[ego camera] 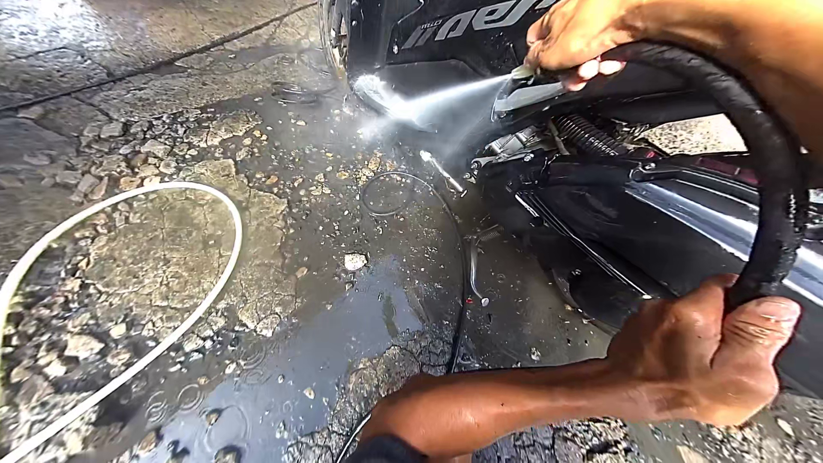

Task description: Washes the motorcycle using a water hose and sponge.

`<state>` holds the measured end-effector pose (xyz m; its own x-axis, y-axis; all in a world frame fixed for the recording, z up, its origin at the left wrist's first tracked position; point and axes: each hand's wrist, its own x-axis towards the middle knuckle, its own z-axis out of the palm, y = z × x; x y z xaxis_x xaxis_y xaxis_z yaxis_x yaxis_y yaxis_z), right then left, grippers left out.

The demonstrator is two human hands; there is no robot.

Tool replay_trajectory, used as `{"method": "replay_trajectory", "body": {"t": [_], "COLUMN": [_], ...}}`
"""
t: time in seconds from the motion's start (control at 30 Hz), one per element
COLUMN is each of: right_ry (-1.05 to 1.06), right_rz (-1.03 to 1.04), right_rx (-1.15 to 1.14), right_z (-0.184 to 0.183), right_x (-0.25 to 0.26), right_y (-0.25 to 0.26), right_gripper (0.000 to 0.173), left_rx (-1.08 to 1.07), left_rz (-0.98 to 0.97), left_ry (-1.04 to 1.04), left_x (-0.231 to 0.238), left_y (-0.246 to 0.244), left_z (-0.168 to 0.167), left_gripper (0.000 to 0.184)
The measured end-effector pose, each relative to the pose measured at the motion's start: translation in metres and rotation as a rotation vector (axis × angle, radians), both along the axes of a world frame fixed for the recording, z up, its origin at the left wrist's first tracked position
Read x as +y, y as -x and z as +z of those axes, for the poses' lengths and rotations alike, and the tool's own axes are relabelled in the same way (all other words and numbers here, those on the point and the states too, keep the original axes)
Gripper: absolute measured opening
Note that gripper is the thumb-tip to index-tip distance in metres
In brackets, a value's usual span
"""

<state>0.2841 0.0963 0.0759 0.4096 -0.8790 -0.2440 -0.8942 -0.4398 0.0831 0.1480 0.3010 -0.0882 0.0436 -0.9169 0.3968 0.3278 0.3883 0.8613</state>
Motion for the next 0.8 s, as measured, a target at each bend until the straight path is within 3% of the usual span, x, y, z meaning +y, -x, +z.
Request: {"method": "replay_trajectory", "body": {"t": [0.47, 0.7, 0.8], "right_ry": [0.041, -0.009, -0.034], "right_rz": [0.048, 0.073, 0.044], "right_rx": [-0.101, -0.007, -0.092], "right_z": [0.000, -0.002, -0.001], "right_x": [0.001, 0.006, 0.005], "right_y": [-0.015, -0.010, -0.010], "right_gripper": [0.025, 0.028, 0.027], "left_rx": [0.008, 0.005, 0.010], "left_rz": [0.047, 0.023, 0.017], "left_ry": [0.017, 0.015, 0.022], "left_x": [0.000, 0.004, 0.004], "left_y": [-0.002, 0.000, 0.000], "left_z": [-0.003, 0.002, 0.003], "left_gripper": [0.042, 0.042, 0.041]}}
